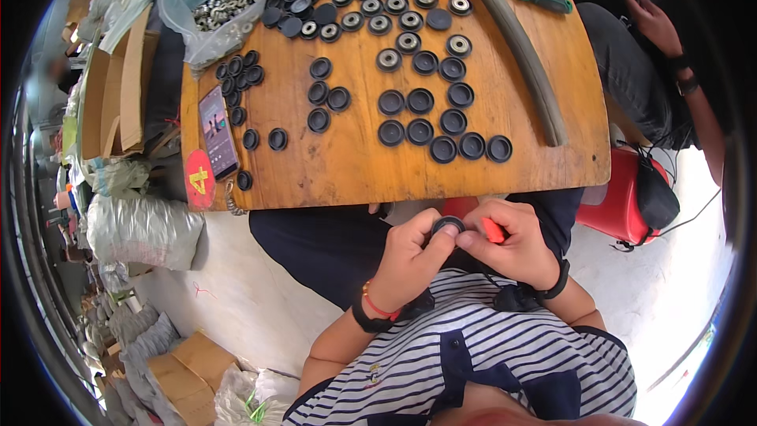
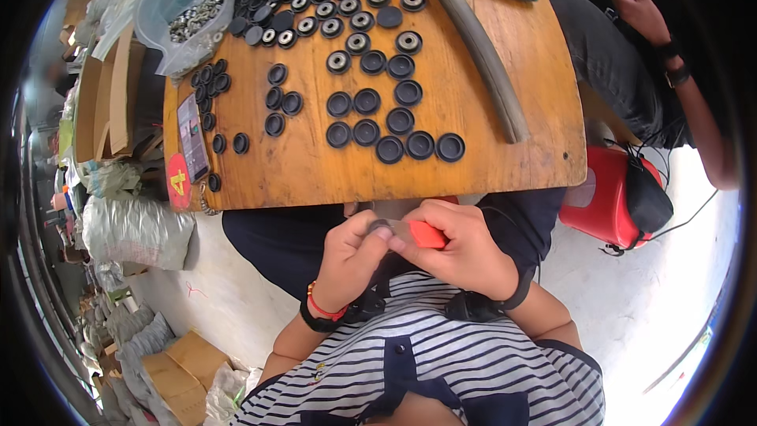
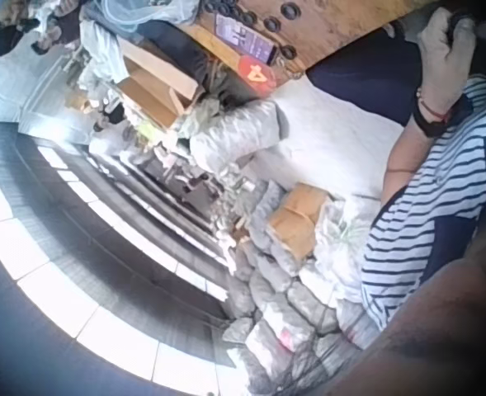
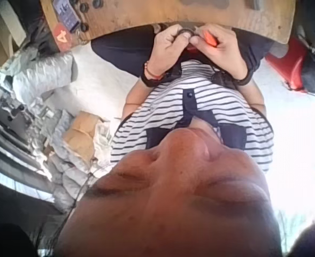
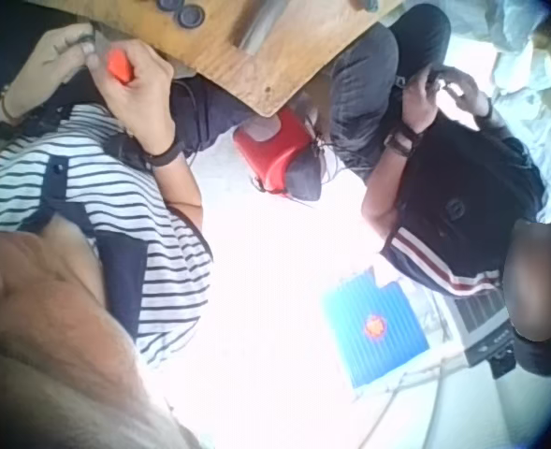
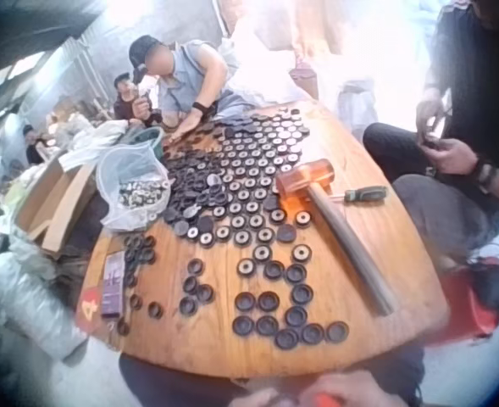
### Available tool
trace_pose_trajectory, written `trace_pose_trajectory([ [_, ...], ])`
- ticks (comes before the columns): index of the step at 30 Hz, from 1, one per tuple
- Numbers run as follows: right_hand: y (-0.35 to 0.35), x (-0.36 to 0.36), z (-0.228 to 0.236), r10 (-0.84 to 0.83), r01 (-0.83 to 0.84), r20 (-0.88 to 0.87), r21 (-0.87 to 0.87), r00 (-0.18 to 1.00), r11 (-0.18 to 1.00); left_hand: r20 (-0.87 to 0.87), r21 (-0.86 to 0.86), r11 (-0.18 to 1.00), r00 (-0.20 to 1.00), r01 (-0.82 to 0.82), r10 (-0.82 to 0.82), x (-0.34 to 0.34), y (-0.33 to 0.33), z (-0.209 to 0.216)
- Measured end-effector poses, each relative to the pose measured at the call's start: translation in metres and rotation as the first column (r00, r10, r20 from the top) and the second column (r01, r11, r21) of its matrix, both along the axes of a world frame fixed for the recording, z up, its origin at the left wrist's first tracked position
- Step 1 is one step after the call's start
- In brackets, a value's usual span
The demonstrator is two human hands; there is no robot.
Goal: Inserting metal bearings and components into rubber grommets and trimming excess material.
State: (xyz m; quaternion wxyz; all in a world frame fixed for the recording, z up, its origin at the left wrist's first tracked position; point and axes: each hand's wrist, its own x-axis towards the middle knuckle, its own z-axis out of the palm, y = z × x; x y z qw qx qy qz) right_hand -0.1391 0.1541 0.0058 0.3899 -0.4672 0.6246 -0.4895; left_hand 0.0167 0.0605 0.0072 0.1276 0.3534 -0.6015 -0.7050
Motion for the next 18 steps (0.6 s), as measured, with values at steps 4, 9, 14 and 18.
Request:
trace_pose_trajectory([
  [4, -0.002, -0.004, -0.004, 0.047, -0.046, 0.103, -0.019, 0.994, 0.999, 0.093, -0.095, 0.987, 0.988, 0.129, -0.120, 0.002, -0.012, 0.004],
  [9, -0.001, -0.004, -0.006, -0.056, 0.058, -0.031, 0.051, 0.998, 0.997, 0.334, -0.510, 0.854, 0.939, 0.104, 0.085, -0.003, -0.040, 0.001],
  [14, 0.004, -0.004, -0.012, -0.134, 0.134, -0.006, 0.003, 0.991, 0.991, 0.237, -0.800, 0.598, 0.938, 0.040, 0.254, -0.014, -0.077, -0.007],
  [18, 0.010, -0.006, -0.016, -0.120, 0.119, -0.009, -0.042, 0.993, 0.992, 0.120, -0.974, 0.222, 0.944, 0.051, 0.308, -0.016, -0.116, -0.012],
])
